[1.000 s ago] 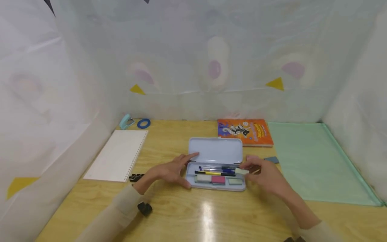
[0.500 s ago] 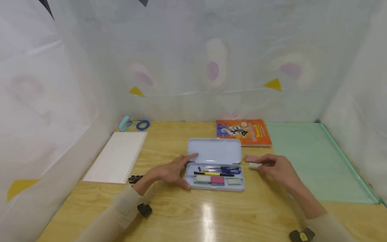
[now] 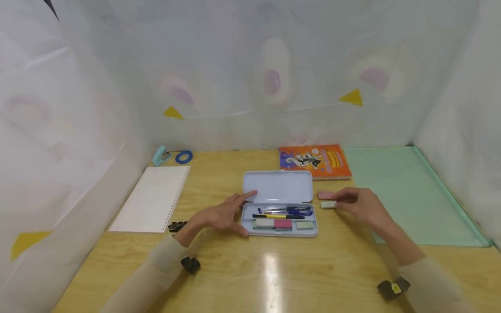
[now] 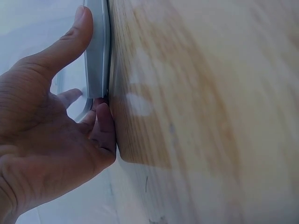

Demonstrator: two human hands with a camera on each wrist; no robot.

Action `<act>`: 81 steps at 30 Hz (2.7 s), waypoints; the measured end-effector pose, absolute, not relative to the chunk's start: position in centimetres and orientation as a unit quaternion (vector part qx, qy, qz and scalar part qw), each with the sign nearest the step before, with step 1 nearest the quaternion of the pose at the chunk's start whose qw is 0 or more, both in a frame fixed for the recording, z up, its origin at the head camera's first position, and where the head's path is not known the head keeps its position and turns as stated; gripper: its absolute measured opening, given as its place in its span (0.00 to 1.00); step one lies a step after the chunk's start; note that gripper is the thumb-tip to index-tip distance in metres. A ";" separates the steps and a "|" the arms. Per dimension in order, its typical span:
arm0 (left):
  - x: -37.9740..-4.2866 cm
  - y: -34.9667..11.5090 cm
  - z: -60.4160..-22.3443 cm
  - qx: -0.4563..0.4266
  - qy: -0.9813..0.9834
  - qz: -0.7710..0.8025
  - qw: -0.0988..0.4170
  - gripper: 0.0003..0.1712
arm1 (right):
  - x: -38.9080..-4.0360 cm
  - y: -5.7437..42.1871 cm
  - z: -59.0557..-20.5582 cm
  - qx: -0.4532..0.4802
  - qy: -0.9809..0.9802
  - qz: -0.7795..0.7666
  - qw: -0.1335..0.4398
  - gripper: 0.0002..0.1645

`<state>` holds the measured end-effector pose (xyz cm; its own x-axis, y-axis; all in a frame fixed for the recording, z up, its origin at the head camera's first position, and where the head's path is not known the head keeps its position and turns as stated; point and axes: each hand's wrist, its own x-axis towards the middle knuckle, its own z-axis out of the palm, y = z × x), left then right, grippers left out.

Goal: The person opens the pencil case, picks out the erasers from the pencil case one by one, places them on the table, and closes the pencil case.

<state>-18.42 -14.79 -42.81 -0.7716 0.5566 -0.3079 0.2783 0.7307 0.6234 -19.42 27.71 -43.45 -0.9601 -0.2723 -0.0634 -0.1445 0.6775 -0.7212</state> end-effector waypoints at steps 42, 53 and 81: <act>-18.6 -14.8 -42.7 0.240 0.898 0.276 0.245 0.69 | -15.1 20.9 -42.0 -0.280 0.897 -0.335 0.069 0.10; -18.4 -14.4 -42.2 0.232 0.900 0.270 0.251 0.71 | -15.3 21.2 -42.5 -0.267 0.908 -0.319 0.054 0.11; -18.5 -14.4 -42.6 0.226 0.900 0.272 0.256 0.72 | -15.9 21.4 -42.7 -0.264 0.886 -0.374 0.076 0.10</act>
